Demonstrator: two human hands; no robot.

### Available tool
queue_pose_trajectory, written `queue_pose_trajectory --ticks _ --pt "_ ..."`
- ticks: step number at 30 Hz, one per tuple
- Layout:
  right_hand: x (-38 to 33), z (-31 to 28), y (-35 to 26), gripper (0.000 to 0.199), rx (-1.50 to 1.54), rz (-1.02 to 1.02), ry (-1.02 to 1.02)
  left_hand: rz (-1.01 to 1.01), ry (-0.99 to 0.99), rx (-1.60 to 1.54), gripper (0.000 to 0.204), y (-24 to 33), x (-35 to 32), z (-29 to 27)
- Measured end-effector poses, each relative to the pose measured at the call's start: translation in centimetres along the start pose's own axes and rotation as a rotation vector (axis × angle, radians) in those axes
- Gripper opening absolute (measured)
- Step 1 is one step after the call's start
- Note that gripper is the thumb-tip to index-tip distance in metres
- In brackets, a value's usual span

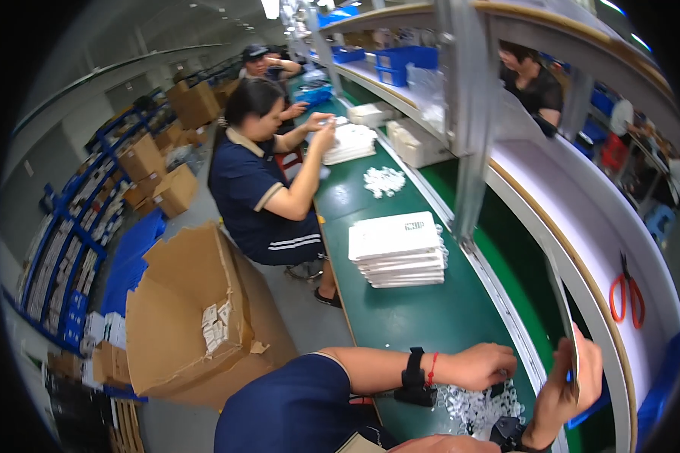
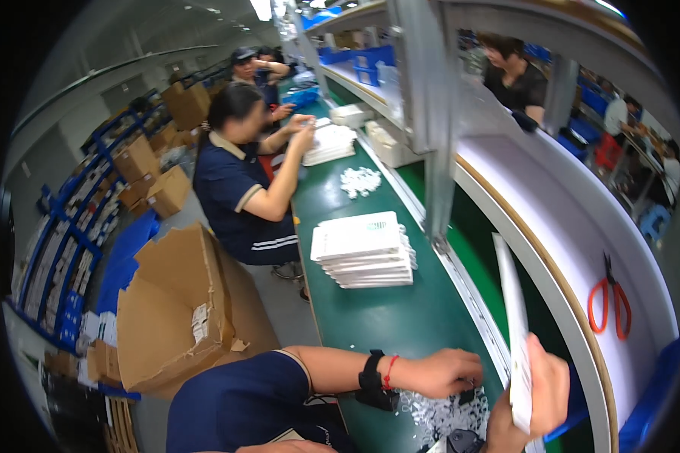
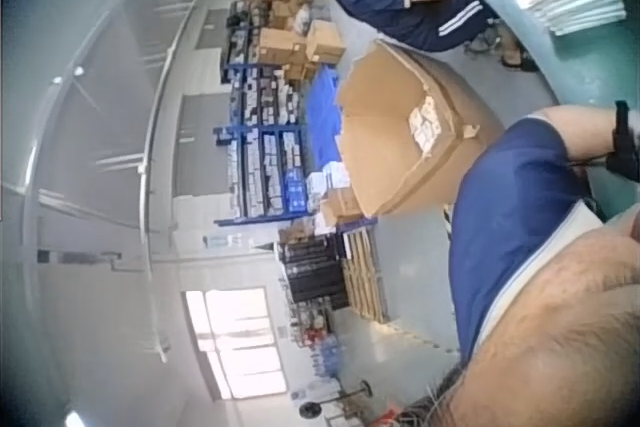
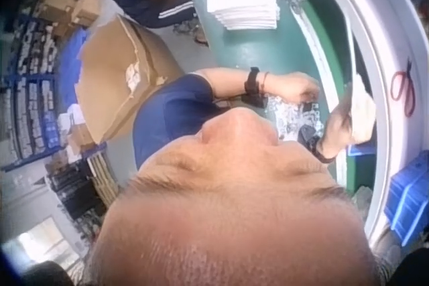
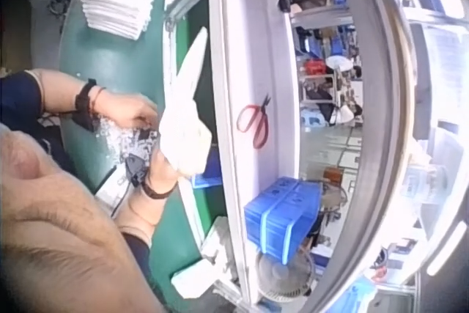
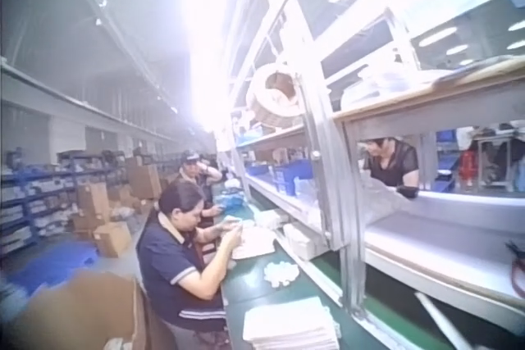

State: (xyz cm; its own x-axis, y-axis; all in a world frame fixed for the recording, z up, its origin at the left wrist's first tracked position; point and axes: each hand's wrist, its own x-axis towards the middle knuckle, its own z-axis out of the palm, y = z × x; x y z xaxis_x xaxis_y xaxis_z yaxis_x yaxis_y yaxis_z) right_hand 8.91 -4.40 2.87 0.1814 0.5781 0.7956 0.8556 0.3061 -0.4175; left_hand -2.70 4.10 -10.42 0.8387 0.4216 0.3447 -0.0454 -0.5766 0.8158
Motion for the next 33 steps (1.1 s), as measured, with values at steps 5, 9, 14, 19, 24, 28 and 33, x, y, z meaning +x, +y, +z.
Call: queue_pose_trajectory --ticks 5,9,14,19,24,28,33 --pt "1.0 4.4 0.7 0.010 0.311 0.279 -0.161 -0.005 -0.067 0.062 0.012 0.7 -0.6 -1.4" --pt "0.0 6.3 4.3 0.009 0.262 0.520 -0.249 0.045 -0.082 0.076 0.012 0.4 0.3 -2.2" --pt "-0.9 7.2 6.4 0.014 -0.029 0.217 -0.315 0.028 -0.077 0.040 0.010 0.8 -0.2 -1.7" --pt "-1.4 6.3 5.8 0.015 -0.002 0.366 -0.306 0.045 -0.113 0.013 0.012 0.7 -0.3 -1.0" --pt "-1.6 6.7 6.5 0.020 -0.125 0.332 -0.367 0.016 -0.127 0.024 0.011 0.8 -0.5 -1.3" --pt "-1.5 6.6 6.5 0.022 -0.104 0.344 -0.370 0.039 -0.099 0.026 0.011 0.3 -0.2 -1.3" --pt "-1.2 7.0 6.5 0.022 -0.175 0.315 -0.362 -0.005 -0.128 0.030 0.011 0.6 -0.1 -1.4"
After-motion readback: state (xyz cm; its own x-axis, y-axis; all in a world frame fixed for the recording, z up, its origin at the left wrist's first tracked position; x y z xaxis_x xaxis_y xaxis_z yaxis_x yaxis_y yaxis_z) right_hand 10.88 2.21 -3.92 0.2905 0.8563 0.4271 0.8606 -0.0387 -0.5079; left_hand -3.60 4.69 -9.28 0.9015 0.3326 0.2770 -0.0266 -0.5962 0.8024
